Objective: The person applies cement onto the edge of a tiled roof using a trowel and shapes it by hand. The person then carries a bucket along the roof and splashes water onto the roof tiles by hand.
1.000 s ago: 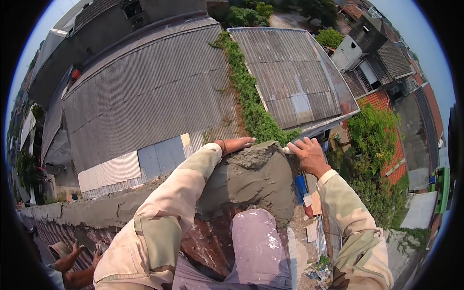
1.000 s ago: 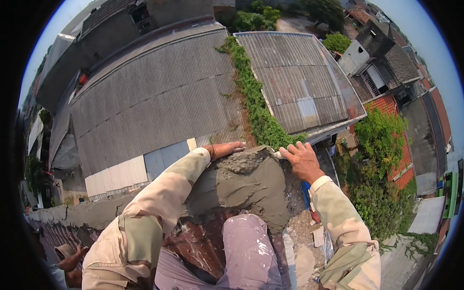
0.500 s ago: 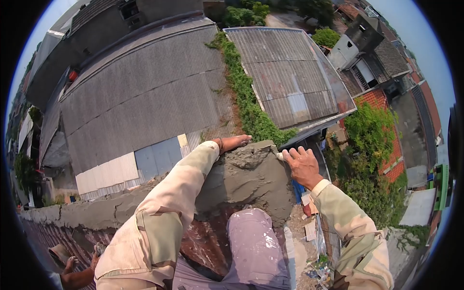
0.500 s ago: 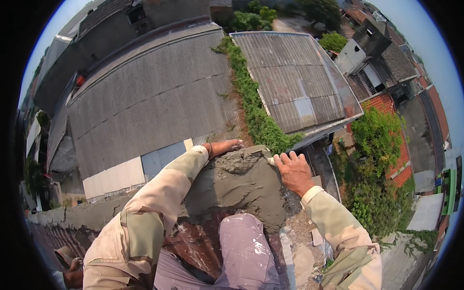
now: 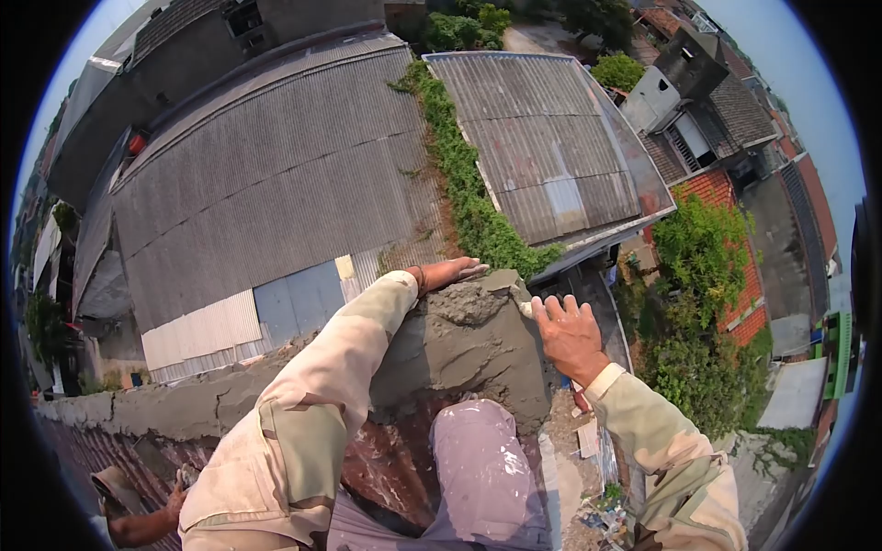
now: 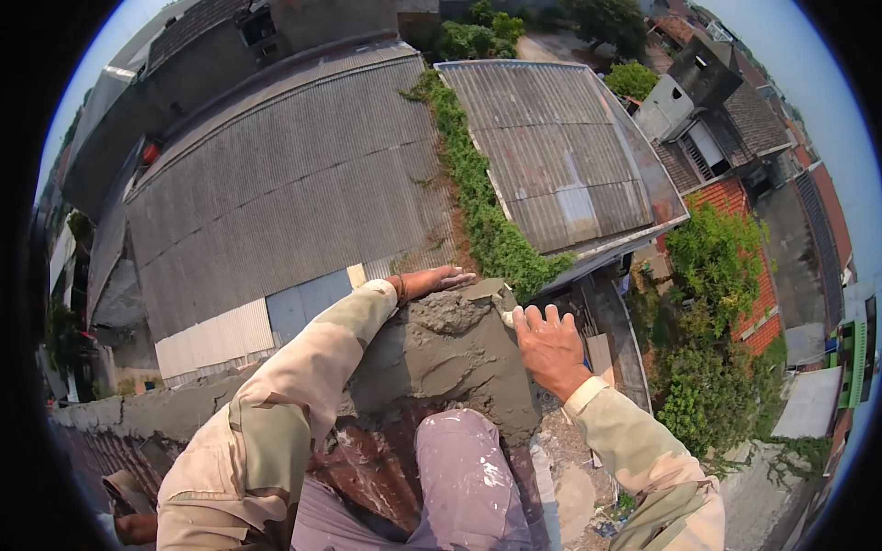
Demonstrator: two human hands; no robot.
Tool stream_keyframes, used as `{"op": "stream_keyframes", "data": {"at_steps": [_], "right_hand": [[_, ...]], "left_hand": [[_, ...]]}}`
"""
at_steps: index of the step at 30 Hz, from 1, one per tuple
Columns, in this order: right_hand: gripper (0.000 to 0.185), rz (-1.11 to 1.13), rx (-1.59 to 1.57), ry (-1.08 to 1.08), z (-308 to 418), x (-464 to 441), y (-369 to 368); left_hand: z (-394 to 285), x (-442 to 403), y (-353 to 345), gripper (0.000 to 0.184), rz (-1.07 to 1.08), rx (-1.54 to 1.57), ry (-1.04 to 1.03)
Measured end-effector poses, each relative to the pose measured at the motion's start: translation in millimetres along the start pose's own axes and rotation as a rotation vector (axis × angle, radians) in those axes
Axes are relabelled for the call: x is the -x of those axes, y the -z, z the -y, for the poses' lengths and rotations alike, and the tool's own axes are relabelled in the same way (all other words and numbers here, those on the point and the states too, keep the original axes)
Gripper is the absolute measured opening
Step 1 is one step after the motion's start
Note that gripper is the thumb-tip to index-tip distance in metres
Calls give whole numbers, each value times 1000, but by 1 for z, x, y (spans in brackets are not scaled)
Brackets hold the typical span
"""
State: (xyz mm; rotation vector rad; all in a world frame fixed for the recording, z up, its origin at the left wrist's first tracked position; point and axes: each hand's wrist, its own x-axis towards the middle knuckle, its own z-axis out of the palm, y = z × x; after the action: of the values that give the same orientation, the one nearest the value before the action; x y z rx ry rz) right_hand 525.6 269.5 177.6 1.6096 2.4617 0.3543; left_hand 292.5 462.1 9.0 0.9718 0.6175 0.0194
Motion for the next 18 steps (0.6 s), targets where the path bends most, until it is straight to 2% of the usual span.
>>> {"op": "stream_keyframes", "data": {"at_steps": [5,6,9,10,13,15,17,18], "right_hand": [[41,32,-86,-71,-17,-4,17],[42,5,-90,-73,-19,-3,13],[45,-38,-100,-89,-18,3,13],[45,-92,-85,-111,-17,6,13],[47,-154,-81,-155,-12,16,10],[48,-167,-85,-180,-10,24,8],[53,-162,-157,-248,-7,32,4],[58,-146,-214,-275,-5,36,1]], "left_hand": [[17,-16,15,65,151,-64,-41],[27,-22,19,65,112,127,-106],[48,-42,31,66,49,569,-129],[58,-49,41,67,281,1248,-7],[19,-14,11,69,299,1981,103],[4,-3,0,69,159,1488,52],[34,-32,25,68,205,391,-147],[54,-47,38,68,377,1173,-24]]}}
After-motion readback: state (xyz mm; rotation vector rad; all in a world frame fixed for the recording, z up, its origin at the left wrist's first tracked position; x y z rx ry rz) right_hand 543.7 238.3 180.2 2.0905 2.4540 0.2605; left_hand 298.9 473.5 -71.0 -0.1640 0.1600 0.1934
